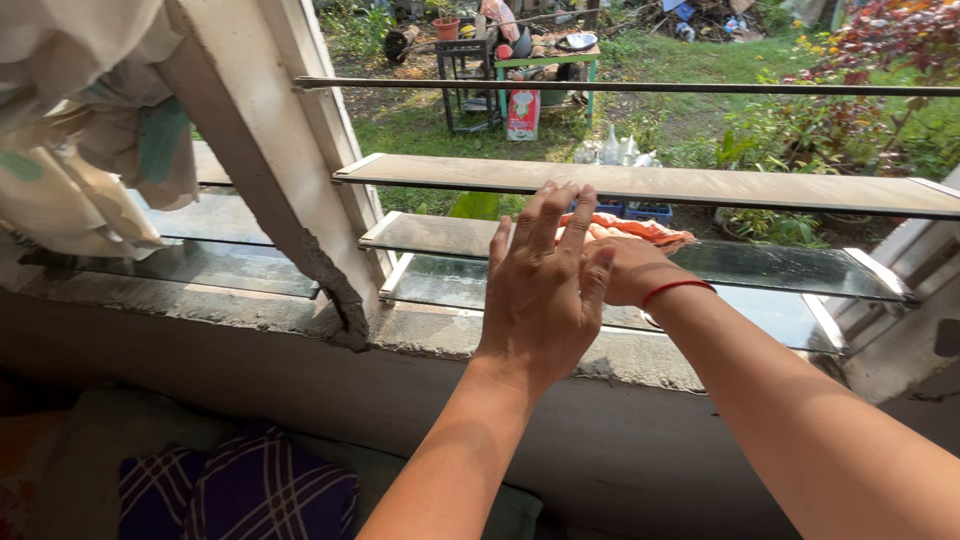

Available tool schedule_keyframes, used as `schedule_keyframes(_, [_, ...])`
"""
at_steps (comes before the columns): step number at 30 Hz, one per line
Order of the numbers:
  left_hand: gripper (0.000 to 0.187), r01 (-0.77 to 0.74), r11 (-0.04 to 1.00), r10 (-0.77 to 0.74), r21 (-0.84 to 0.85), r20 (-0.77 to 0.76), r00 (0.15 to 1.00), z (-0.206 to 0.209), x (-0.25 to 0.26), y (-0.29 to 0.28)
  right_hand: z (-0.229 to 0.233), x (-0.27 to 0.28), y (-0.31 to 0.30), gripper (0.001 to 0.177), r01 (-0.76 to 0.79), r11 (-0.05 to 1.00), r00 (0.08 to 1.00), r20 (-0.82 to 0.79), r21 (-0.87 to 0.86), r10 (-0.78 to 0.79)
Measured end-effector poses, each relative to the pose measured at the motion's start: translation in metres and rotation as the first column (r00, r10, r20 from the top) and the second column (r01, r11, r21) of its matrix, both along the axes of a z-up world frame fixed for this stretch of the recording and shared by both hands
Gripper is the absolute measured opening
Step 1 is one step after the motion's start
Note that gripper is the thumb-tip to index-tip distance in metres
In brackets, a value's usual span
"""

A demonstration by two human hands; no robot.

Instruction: The person folds a towel and places it on a bed, then wets a cloth in a metal pot and wipes the window sill and glass panes. The person repeatedly wipes the window surfaces with the cloth.

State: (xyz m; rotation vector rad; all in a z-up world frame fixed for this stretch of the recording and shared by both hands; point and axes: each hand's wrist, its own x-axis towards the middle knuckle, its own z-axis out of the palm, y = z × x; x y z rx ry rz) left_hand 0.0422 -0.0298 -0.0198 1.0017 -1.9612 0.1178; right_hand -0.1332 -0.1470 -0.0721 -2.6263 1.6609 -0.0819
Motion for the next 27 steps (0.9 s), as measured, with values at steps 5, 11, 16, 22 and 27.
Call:
schedule_keyframes(5, [0.052, 0.053, 0.997, -0.052, 0.047, -0.024, 0.998, 0.005, 0.009, -0.002, 0.005, 0.055, 0.004, 0.049, -0.063, 0.998, 0.905, 0.422, -0.003, 0.058])
schedule_keyframes(11, [0.052, 0.032, 0.999, -0.032, 0.010, -0.026, 0.999, 0.003, 0.008, -0.002, 0.017, 0.061, 0.046, 0.054, -0.326, 0.918, 0.818, 0.420, -0.226, 0.394])
schedule_keyframes(16, [0.050, 0.013, 1.000, -0.013, -0.010, -0.009, 1.000, 0.001, 0.006, -0.003, 0.017, 0.022, 0.085, 0.045, -0.159, 0.918, 0.953, 0.186, -0.364, 0.238])
schedule_keyframes(22, [0.048, 0.007, 1.000, -0.006, -0.023, 0.005, 1.000, 0.001, 0.004, 0.000, 0.009, -0.087, 0.128, 0.048, -0.199, 0.718, 0.974, -0.215, -0.667, 0.070])
schedule_keyframes(27, [0.047, 0.016, 0.999, -0.016, -0.041, -0.005, 1.000, 0.002, 0.003, 0.000, 0.012, -0.170, 0.142, 0.038, 0.232, 0.912, 0.803, -0.462, -0.339, -0.377])
